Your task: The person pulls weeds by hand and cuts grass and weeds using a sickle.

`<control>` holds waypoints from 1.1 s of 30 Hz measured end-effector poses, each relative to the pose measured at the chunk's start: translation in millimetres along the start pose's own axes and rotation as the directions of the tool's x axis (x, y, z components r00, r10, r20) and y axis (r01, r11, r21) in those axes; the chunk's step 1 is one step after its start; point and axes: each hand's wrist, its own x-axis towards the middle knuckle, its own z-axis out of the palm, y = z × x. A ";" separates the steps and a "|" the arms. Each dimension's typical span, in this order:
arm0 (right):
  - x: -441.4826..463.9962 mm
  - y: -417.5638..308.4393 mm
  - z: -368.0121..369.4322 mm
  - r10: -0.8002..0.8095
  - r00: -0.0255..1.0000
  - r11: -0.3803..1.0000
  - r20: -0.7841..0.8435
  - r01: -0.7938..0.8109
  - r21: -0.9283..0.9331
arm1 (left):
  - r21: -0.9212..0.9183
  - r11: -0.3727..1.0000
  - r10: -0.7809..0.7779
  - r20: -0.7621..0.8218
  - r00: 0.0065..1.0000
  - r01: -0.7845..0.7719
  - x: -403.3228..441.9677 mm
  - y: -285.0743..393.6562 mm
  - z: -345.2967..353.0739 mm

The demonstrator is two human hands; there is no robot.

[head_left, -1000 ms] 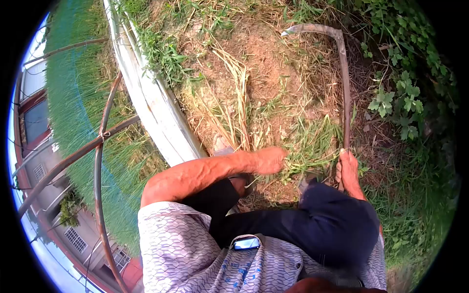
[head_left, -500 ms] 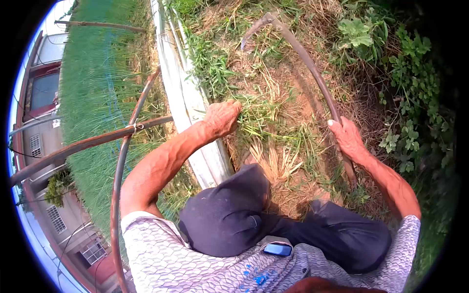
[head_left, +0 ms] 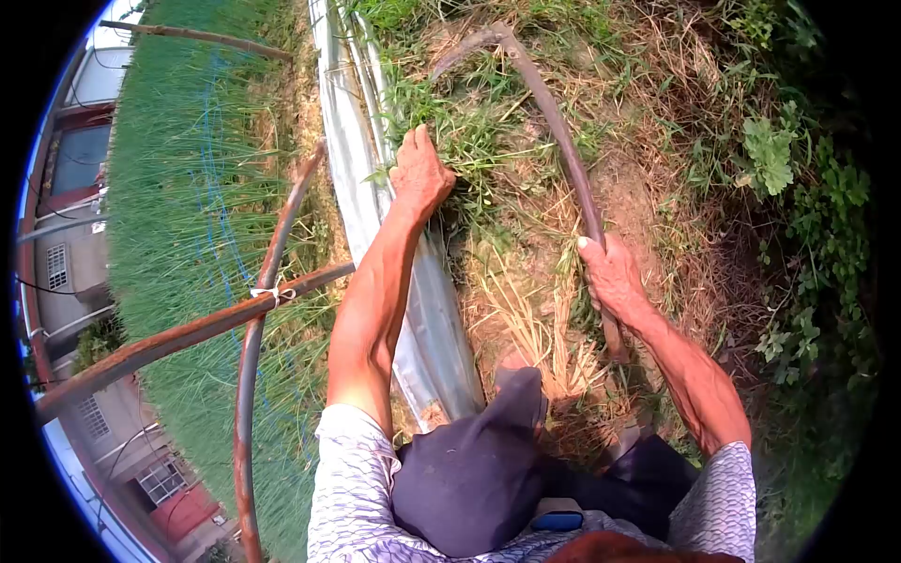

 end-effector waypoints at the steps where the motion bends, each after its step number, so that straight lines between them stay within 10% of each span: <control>1: 8.7 8.3 9.3 -0.061 0.998 0.992 -0.032 0.057 -0.117 | 0.073 0.997 0.029 0.040 0.999 -0.031 3.3 -9.0 -4.3; 11: 24.6 13.3 39.8 -0.155 0.983 0.957 -0.096 0.125 -0.263 | 0.339 0.940 0.010 0.080 0.997 -0.037 9.6 -21.6 -19.9; 26: -26.7 58.1 -1.7 -0.014 1.000 0.896 0.016 0.019 -0.444 | 0.147 0.958 0.238 0.084 0.968 -0.248 38.5 -76.0 -36.2; 33: -103.7 88.2 -90.9 0.013 0.999 0.861 0.037 0.008 -0.508 | -0.130 0.976 0.206 0.332 0.920 -0.172 5.1 -56.8 -56.3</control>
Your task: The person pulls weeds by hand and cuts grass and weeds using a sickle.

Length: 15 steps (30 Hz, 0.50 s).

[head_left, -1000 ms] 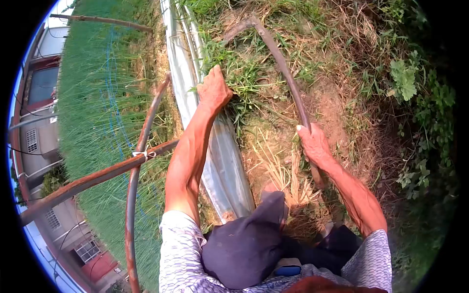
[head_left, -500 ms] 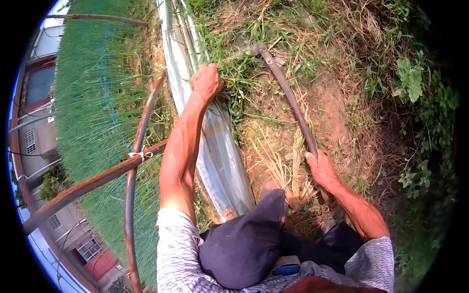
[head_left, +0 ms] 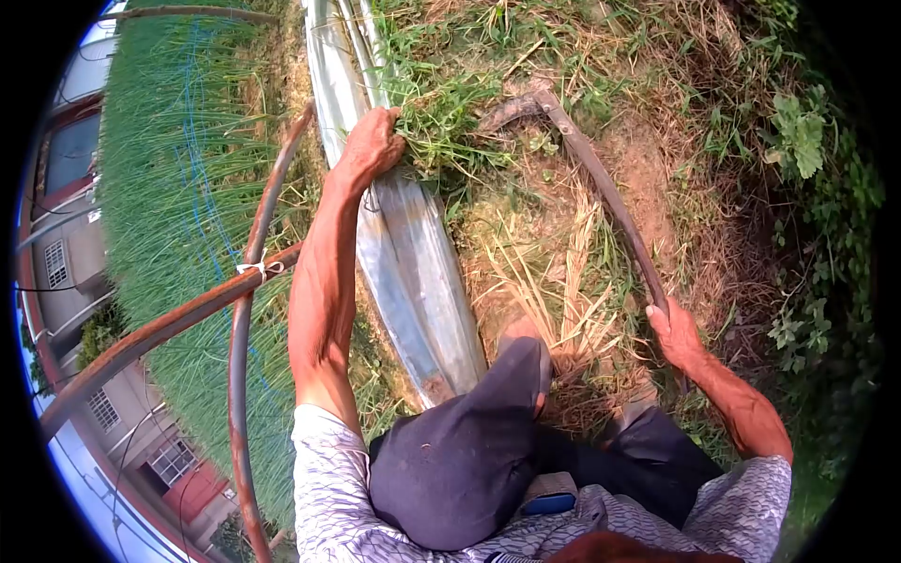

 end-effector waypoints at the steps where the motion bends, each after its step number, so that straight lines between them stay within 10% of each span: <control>1: -4.2 7.4 -6.1 0.059 0.997 0.998 0.039 -0.057 -0.037 | -0.049 0.993 0.105 0.038 0.994 -0.103 -8.9 -2.3 13.6; 2: -8.4 15.3 -13.9 0.115 0.991 0.991 0.074 -0.110 -0.078 | -0.273 0.952 0.175 0.127 0.976 -0.135 -32.5 36.4 8.2; 5: -62.4 61.2 -43.1 0.203 0.972 0.977 0.119 -0.194 -0.085 | -0.106 0.946 0.320 0.446 0.836 -0.306 -85.2 69.2 63.6; 12: -114.8 38.3 -37.6 0.362 0.931 0.902 0.055 -0.365 0.230 | 0.181 0.924 0.372 -0.210 0.904 -0.338 -56.2 83.7 84.3; 15: -95.1 -1.7 -24.9 0.401 0.916 0.842 -0.003 -0.367 0.396 | 0.321 0.892 0.399 -0.229 0.888 -0.318 -28.4 65.3 73.8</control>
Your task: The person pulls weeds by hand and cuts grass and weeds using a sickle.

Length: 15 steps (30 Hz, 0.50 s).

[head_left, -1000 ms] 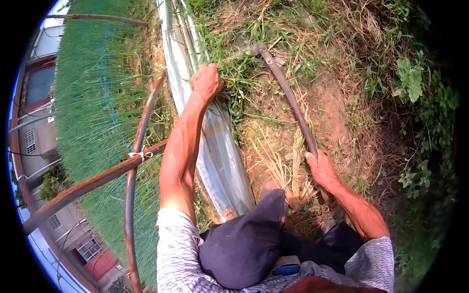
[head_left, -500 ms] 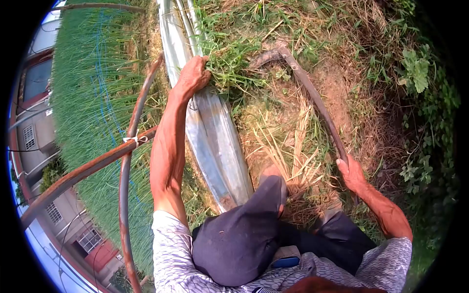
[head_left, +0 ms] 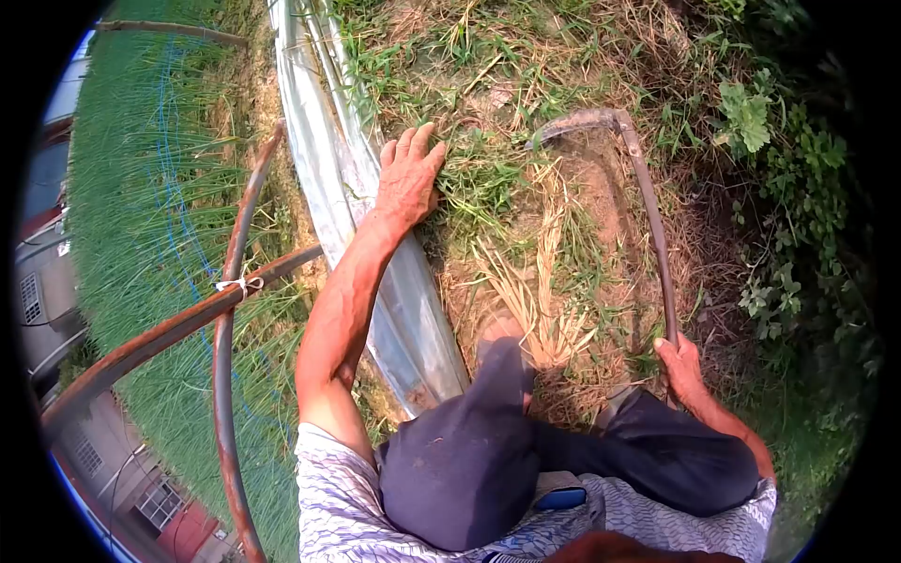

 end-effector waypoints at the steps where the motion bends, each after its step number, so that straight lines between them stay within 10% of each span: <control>1: 0.7 -3.5 1.1 -0.003 1.000 1.000 -0.015 0.003 0.007 | 0.006 1.000 -0.005 0.046 0.999 0.005 2.4 -8.0 1.5; 7: -21.2 -0.6 -0.1 -0.055 0.979 0.998 -0.196 0.049 -0.038 | -0.058 0.973 0.225 0.028 0.974 -0.223 26.0 -36.0 14.9; 9: -36.8 -2.3 -0.8 -0.046 0.972 0.997 -0.230 0.029 -0.075 | -0.296 0.903 -0.311 0.051 0.949 0.312 42.9 -36.0 17.5; 11: -55.8 -13.4 2.3 -0.027 0.965 0.994 -0.259 -0.001 -0.107 | -0.467 0.850 -0.454 -0.411 0.791 0.245 53.6 -51.2 52.0; 13: -72.9 -31.3 9.7 -0.113 0.945 0.963 -0.306 0.029 -0.267 | -0.811 0.525 -0.540 -0.083 0.838 0.258 45.3 -38.2 21.7; 15: -84.2 -45.1 15.2 -0.152 0.939 0.957 -0.308 0.061 -0.284 | -0.714 0.644 -0.434 -0.046 0.900 0.274 11.0 -3.6 47.2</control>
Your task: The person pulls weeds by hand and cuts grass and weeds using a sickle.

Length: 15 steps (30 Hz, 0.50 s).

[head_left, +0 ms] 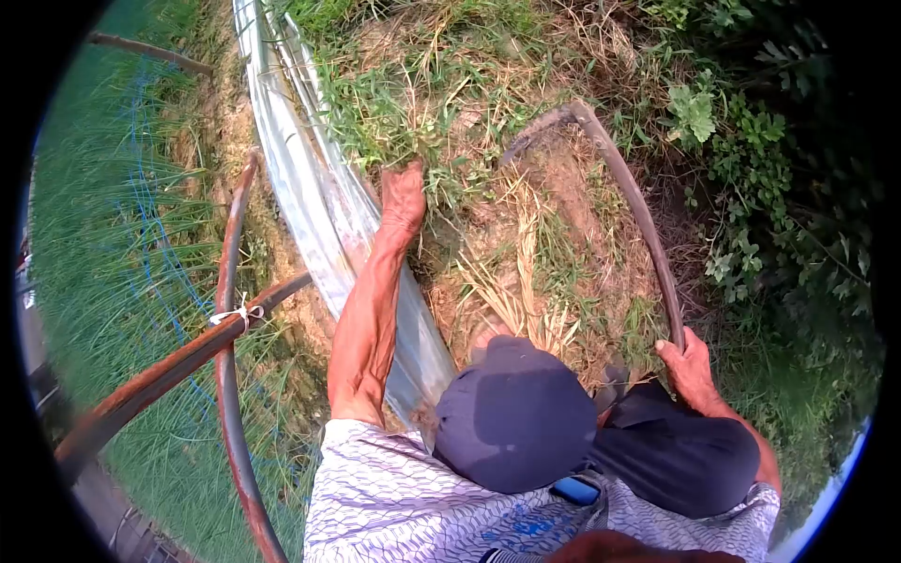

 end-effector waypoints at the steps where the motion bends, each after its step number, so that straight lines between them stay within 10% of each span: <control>1: -1.9 -8.7 -0.9 -0.046 0.999 0.999 -0.001 0.046 -0.004 | 0.104 0.993 0.061 0.009 0.998 -0.062 -27.7 0.6 17.6; 5: 14.0 -65.7 -7.2 -0.173 0.981 0.980 -0.085 0.162 -0.117 | -0.212 0.961 0.249 0.386 0.888 -0.177 -77.0 -7.0 45.5; 6: 23.9 -77.0 -9.9 -0.253 0.959 0.960 -0.127 0.232 -0.154 | 0.068 0.940 0.258 0.504 0.825 -0.335 -67.0 48.7 12.7; 12: 110.1 -93.2 3.9 -0.361 0.926 0.933 -0.113 0.357 -0.049 | 0.130 0.966 0.128 0.515 0.848 -0.225 -68.7 70.1 -19.3; 15: 142.3 -95.4 6.9 -0.074 0.972 0.937 0.224 -0.009 0.350 | 0.179 0.977 0.014 0.495 0.869 -0.117 -81.5 70.7 -34.2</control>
